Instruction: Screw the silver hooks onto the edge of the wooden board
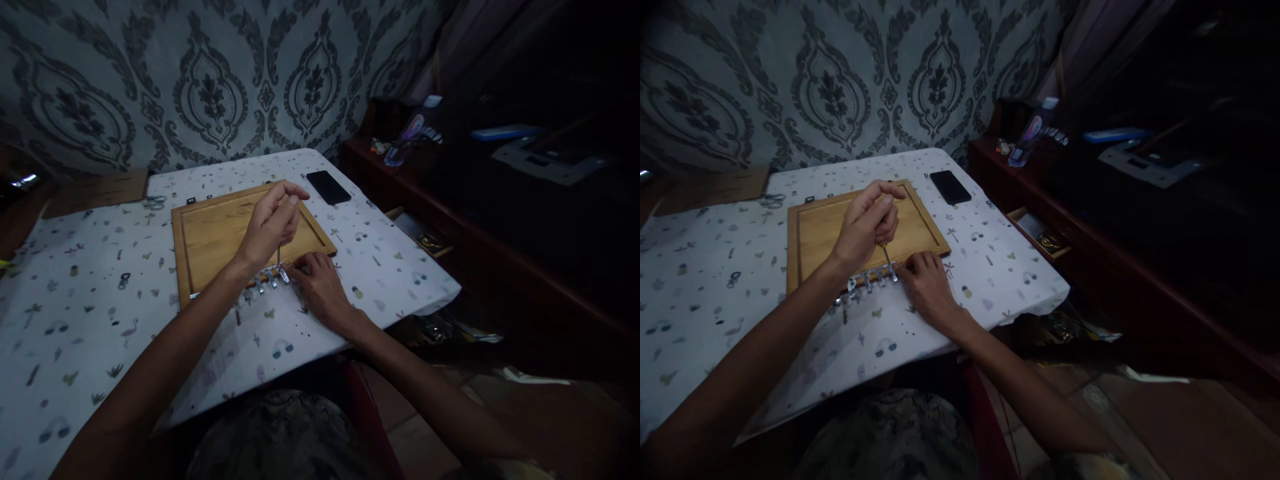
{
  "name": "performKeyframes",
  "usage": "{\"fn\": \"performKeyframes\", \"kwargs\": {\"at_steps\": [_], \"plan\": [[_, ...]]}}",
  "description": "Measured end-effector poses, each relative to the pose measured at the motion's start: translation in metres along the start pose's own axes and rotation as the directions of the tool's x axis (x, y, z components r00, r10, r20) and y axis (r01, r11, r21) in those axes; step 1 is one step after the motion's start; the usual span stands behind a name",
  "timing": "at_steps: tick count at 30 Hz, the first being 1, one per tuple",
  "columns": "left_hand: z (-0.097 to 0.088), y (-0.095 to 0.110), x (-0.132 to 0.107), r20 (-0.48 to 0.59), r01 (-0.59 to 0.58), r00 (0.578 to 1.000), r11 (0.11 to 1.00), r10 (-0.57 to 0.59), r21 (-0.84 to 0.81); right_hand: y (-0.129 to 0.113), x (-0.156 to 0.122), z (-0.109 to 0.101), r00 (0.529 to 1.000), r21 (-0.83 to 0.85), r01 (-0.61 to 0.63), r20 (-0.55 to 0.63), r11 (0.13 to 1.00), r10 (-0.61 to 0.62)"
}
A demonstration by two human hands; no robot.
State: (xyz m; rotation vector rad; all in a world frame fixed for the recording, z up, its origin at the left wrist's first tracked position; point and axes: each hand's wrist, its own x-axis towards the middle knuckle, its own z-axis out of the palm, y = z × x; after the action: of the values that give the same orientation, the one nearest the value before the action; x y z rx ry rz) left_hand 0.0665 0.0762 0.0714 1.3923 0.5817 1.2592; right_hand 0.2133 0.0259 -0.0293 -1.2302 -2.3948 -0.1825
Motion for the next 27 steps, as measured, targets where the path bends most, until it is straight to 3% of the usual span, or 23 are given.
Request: {"fn": "performKeyframes", "kwargs": {"at_steps": [2, 6, 10, 16, 27], "plan": [[0.002, 0.001, 0.000, -0.004, 0.003, 1.000, 0.996, -0.003, 0.088, 0.000, 0.000, -0.001, 1.000, 0.017, -0.005, 0.017, 1.000, 0.005], [0.011, 0.002, -0.002, -0.134, -0.004, 0.990, 0.974, 0.036, 0.227, 0.001, 0.000, -0.003, 1.000, 0.071, -0.001, 0.029, 0.997, -0.001], [0.019, -0.003, -0.005, -0.244, -0.013, 0.969, 0.990, 0.048, 0.144, 0.002, -0.001, -0.003, 1.000, 0.101, 0.017, 0.020, 0.995, -0.019], [0.020, -0.010, -0.003, -0.287, -0.071, 0.954, 0.995, 0.086, 0.062, 0.002, -0.001, -0.001, 1.000, 0.083, 0.007, 0.028, 0.997, -0.009], [0.010, -0.002, 0.001, -0.075, 0.029, 0.997, 1.000, -0.030, -0.008, 0.001, 0.000, 0.000, 1.000, 0.017, 0.006, -0.010, 1.000, -0.006]]}}
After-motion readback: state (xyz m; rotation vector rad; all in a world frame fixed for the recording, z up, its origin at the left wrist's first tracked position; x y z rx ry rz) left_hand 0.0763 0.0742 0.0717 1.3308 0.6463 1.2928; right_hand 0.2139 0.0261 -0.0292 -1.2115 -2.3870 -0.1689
